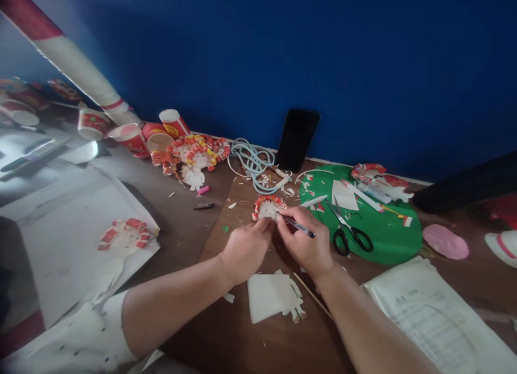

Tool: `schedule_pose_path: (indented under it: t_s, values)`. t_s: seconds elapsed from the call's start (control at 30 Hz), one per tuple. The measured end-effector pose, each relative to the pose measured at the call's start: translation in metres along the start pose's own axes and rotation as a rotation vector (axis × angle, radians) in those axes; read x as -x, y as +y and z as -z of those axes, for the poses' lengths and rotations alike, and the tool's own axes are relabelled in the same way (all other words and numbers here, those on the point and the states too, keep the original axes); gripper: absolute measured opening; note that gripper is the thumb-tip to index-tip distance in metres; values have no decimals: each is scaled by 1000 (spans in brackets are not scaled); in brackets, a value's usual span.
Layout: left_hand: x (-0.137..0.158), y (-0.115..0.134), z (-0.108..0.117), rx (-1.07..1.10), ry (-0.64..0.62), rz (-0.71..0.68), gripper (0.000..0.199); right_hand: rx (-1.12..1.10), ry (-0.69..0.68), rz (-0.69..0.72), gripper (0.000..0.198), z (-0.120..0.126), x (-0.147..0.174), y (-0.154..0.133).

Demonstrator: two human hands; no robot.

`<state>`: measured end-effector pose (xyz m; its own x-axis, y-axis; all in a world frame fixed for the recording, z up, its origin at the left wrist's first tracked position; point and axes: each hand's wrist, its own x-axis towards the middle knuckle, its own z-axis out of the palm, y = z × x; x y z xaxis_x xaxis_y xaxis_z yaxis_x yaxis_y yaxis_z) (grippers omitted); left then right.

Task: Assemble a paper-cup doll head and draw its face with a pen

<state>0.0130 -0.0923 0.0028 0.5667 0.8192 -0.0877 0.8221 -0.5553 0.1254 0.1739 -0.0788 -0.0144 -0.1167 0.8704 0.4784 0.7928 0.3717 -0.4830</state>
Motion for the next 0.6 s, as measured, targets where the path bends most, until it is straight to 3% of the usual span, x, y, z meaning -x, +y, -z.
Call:
schedule_pose_path:
  t_s: [0.6]
  values:
    - [0,-1,-2,1,56,-12,26,85,-3,44,11,-3,-2,1]
